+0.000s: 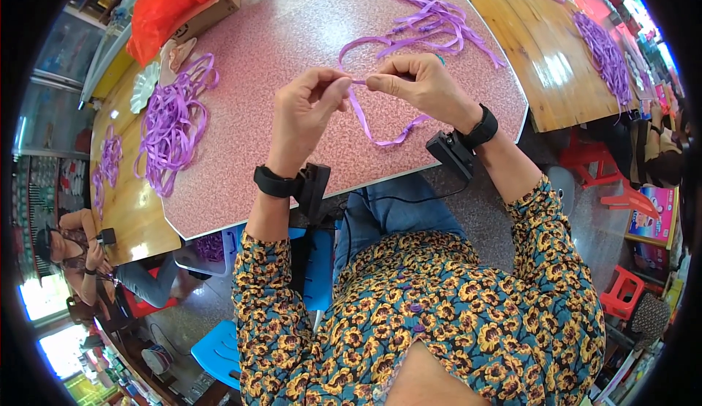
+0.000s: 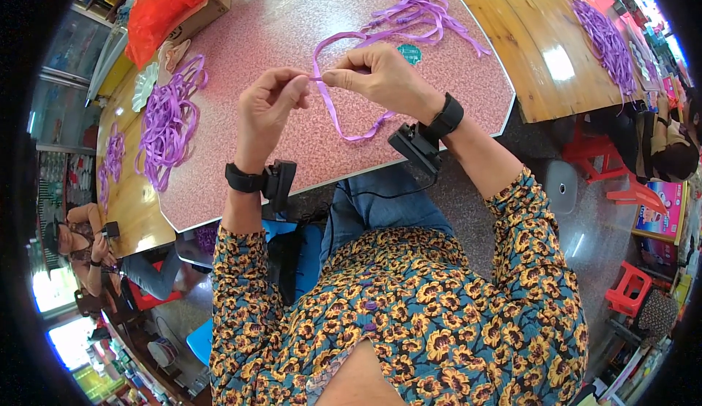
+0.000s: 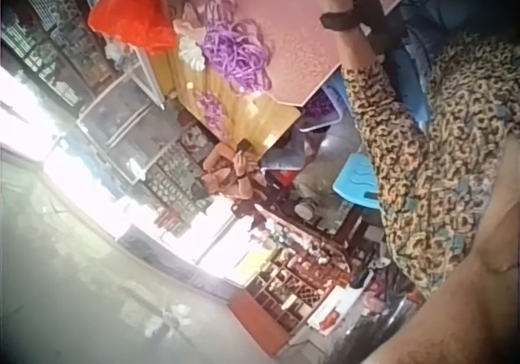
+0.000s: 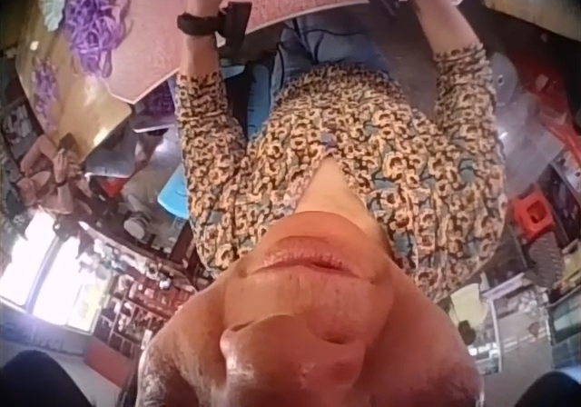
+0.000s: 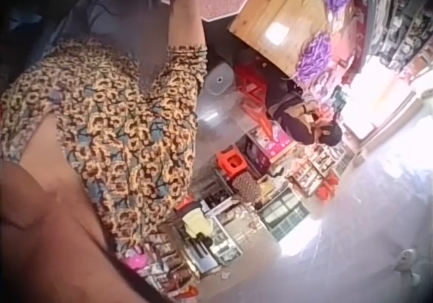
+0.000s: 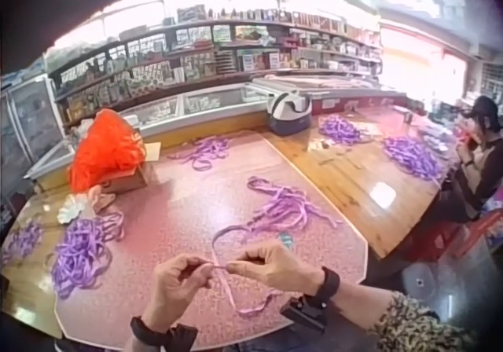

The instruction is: The person picks up a purple ribbon and threads it through a small purple plastic piece by hand. They then repeat the process with a second ribbon and plastic piece.

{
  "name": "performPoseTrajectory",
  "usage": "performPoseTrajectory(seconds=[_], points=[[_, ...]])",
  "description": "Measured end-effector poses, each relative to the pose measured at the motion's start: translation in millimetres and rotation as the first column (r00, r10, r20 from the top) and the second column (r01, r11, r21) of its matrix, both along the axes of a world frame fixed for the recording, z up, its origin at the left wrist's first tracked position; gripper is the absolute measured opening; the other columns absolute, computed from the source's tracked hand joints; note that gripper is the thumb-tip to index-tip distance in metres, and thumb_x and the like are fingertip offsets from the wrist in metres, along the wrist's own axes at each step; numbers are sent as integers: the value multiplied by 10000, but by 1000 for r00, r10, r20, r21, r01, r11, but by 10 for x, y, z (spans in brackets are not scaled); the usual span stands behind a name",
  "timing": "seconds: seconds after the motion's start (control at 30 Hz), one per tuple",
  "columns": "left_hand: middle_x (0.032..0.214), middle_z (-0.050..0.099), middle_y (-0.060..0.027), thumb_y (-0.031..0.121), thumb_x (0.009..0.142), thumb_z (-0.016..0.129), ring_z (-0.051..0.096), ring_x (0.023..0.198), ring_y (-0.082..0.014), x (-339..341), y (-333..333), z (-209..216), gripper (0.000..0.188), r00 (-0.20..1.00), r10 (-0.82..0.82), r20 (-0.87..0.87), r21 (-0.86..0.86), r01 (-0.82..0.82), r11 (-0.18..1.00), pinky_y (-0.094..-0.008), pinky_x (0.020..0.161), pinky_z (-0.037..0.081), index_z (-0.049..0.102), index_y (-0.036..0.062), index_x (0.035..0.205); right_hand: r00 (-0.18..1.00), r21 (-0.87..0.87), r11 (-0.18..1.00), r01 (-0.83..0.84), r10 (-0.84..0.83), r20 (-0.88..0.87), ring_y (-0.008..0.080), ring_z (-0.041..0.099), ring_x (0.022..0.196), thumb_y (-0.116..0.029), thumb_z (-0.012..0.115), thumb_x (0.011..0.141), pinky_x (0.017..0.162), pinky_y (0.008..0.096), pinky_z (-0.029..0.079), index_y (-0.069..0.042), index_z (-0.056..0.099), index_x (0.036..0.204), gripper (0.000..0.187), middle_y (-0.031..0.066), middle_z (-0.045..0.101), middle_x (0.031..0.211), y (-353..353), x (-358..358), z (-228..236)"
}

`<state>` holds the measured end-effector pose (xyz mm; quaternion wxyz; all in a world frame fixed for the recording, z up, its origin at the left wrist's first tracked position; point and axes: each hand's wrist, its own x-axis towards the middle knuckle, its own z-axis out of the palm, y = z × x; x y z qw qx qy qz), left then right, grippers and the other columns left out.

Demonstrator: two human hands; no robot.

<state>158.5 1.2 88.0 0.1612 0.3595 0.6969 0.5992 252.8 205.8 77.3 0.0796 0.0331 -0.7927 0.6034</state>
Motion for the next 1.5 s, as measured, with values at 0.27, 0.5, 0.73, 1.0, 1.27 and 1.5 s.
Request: performPoseTrajectory(seconds=[0.27, 0.5, 0.73, 1.0, 1.27, 1.5], points=[[834, 641, -43, 112, 912, 667, 596, 749, -105, 31, 27, 42, 185, 992, 65, -105, 136, -51, 989, -248, 689, 500, 631, 26, 1071, 999, -12, 999, 37, -37, -12, 25, 461, 665, -220, 681, 926, 562, 207, 361, -20, 723, 998, 217, -47, 599, 748, -13, -8, -18], [770, 589, -115, 175, 934, 628, 571, 662, -206, -33, -3, 21, 173, 871, -77, -485, -175, -10, 985, -320, 613, 456, 599, 6, 959, 1000, 21, 1000, 6, -6, -1, 33, 534, 723, -220, 681, 924, 608, 205, 421, -14, 716, 1007, 225, -9, 660, 811, -27, -18, 19], [744, 579, -103, 165, 944, 600, 552, 638, -201, -56, -33, 43, 163, 881, -83, -466, -107, 37, 994, -325, 595, 447, 583, 5, 918, 999, -1, 1000, 10, -10, -38, 49, 573, 775, -206, 666, 931, 668, 213, 467, -3, 702, 996, 216, 5, 673, 843, 15, -18, -25], [791, 602, -24, 81, 924, 601, 582, 745, -98, -170, -268, -50, 97, 994, -97, -47, -95, 92, 991, -249, 670, 480, 566, 2, 968, 999, 63, 998, 20, -18, -36, 25, 460, 672, -208, 658, 939, 575, 208, 363, -13, 701, 963, 201, -41, 589, 748, 103, 57, -4], [878, 623, -44, 143, 931, 640, 600, 831, -116, -54, -196, -7, 261, 979, -97, -180, -100, 80, 992, -259, 718, 491, 568, 16, 1148, 994, 27, 997, 75, -72, -83, 24, 431, 656, -244, 664, 936, 565, 210, 351, -18, 691, 913, 228, -63, 550, 719, 64, 42, -14], [824, 630, -98, 162, 940, 613, 601, 727, -183, -81, -59, -26, 195, 911, -163, -379, -223, 80, 971, -308, 652, 480, 618, 12, 1064, 997, 3, 998, 61, -61, -41, 19, 432, 668, -227, 664, 937, 572, 209, 358, -15, 691, 918, 215, -68, 550, 725, 35, 40, 45]])
